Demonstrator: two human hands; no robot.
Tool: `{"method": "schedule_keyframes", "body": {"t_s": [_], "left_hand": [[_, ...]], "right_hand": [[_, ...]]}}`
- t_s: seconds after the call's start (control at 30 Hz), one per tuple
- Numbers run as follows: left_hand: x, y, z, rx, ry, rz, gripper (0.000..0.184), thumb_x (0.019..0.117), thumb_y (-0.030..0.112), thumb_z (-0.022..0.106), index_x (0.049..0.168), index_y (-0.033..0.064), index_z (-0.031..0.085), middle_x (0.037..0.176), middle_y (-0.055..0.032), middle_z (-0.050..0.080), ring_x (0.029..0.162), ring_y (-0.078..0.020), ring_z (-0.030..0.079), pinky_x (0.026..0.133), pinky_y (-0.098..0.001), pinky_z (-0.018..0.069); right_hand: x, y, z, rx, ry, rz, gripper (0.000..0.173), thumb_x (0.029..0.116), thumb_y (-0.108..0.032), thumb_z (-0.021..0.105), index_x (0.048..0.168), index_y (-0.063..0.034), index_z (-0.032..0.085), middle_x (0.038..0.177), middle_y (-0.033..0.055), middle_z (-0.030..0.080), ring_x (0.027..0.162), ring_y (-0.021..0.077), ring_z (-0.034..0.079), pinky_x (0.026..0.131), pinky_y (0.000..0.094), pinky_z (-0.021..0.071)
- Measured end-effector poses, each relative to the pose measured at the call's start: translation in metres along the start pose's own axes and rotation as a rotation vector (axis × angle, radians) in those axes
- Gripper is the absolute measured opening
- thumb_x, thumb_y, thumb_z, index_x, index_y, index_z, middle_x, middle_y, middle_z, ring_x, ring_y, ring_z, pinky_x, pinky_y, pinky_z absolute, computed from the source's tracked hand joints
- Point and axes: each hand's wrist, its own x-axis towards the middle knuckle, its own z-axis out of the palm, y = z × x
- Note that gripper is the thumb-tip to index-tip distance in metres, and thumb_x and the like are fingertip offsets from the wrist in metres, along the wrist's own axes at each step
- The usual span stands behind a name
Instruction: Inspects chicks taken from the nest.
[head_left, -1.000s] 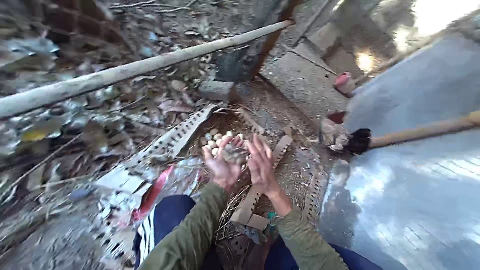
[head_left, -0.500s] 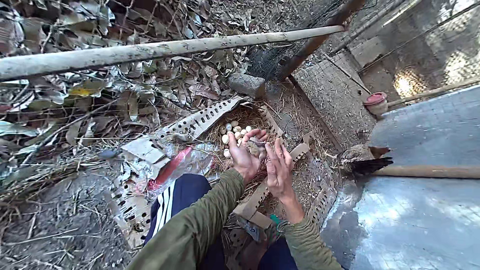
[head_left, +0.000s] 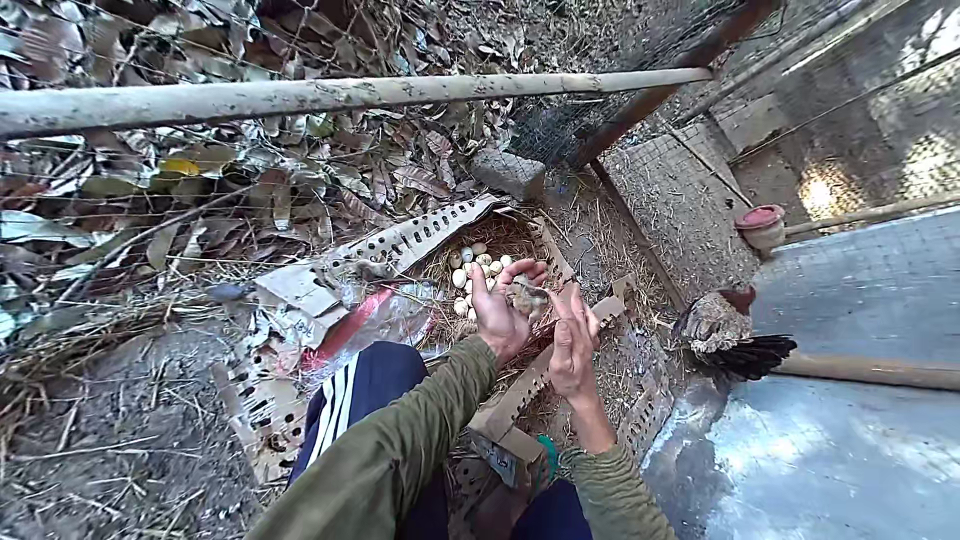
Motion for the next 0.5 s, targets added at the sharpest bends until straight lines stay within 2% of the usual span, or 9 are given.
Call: {"method": "schedule_keyframes", "body": {"t_s": [0.1,0.23,0.33,0.5], "left_hand": [[0.0,-0.001,0.0,0.029,0.001,0.003,0.109,0.091,0.073,-0.019,0.122,0.01,0.065,0.119,-0.0146,0.069,0.111,-0.027,0.065,0.092,-0.0455,0.0524],[-0.002,-0.002,0.001,0.03,-0.011,0.03,0.106,0.0942,0.07,-0.016,0.123,0.0071,0.064,0.12,-0.0153,0.068,0.114,-0.0268,0.064,0.1,-0.0468,0.0502],[-0.003,-0.002,-0.001,0.055,-0.021,0.058,0.106,0.0951,0.067,-0.018,0.121,0.0073,0.066,0.119,-0.0139,0.069,0.112,-0.0251,0.065,0.098,-0.0442,0.0514],[0.0,0.002,-0.002,0.007,0.0,0.049,0.106,0.0936,0.072,-0.015,0.124,0.0082,0.064,0.123,-0.0146,0.067,0.117,-0.0267,0.063,0.099,-0.0458,0.0501]], "right_hand": [[0.003,-0.01,-0.002,0.016,0.051,-0.024,0.064,0.1097,-0.04,0.021,0.145,0.0014,0.055,0.155,0.0282,0.044,0.147,0.0445,0.037,0.119,0.0606,0.0247],[0.01,-0.032,0.01,0.041,0.027,-0.114,0.059,0.1081,-0.038,0.025,0.142,-0.0047,0.06,0.157,0.0267,0.042,0.147,0.0436,0.037,0.118,0.0635,0.0258],[0.009,-0.038,0.019,0.028,0.016,-0.127,0.055,0.108,-0.037,0.027,0.139,-0.0128,0.066,0.157,0.024,0.045,0.147,0.0446,0.037,0.117,0.063,0.0251],[0.0,-0.025,0.021,0.016,0.002,-0.094,0.06,0.1086,-0.041,0.023,0.14,-0.0123,0.065,0.157,0.0255,0.043,0.146,0.0463,0.036,0.116,0.0634,0.0254]]}}
